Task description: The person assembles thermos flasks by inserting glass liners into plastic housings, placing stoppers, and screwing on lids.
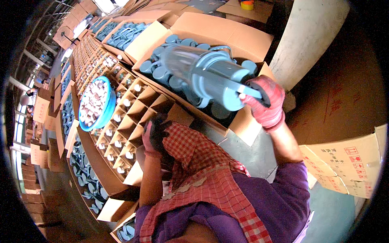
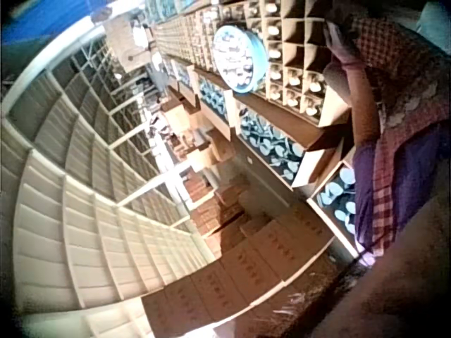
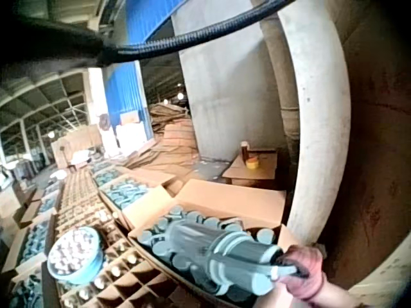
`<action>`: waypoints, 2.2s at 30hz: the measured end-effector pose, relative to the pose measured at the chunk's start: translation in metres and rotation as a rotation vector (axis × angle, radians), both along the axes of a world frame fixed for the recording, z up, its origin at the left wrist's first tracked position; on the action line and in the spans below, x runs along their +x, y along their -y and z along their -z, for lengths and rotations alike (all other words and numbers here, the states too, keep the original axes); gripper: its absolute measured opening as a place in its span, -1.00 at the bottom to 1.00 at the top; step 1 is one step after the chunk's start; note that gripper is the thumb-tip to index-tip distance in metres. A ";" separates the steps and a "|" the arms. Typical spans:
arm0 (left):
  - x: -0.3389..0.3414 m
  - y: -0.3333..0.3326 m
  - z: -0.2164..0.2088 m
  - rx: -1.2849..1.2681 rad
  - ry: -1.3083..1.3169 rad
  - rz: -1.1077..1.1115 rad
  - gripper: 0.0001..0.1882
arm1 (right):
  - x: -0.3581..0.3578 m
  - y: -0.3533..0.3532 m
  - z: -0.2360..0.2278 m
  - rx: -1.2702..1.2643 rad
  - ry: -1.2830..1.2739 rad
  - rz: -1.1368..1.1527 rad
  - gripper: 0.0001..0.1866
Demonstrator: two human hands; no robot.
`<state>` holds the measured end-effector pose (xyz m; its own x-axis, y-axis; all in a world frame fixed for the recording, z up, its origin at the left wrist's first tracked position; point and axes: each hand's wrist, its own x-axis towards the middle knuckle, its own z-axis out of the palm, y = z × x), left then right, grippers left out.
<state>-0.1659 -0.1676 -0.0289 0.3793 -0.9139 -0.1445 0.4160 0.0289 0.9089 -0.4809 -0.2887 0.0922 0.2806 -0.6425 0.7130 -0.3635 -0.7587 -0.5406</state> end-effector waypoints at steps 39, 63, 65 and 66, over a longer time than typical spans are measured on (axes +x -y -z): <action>0.060 -0.061 0.068 0.039 -0.383 -0.010 -0.63 | 0.244 0.229 0.167 0.274 -1.311 0.067 -0.47; 0.107 -0.086 -0.015 -0.777 -0.699 -0.467 -0.57 | 0.172 -0.048 0.129 1.757 0.604 -1.138 -0.56; 0.121 -0.114 -0.011 -0.740 -0.547 -0.536 -0.60 | 0.176 -0.099 0.156 1.968 0.419 -0.931 -0.37; 0.128 -0.133 -0.009 -0.676 -0.452 -0.601 -0.62 | 0.167 -0.102 0.168 1.858 0.267 -1.159 -0.42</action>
<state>-0.0381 -0.0348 -0.0200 0.8415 -0.5329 0.0892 0.4642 0.7976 0.3852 -0.3142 -0.1871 -0.0756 0.9601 -0.1161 -0.2545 -0.0795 0.7590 -0.6463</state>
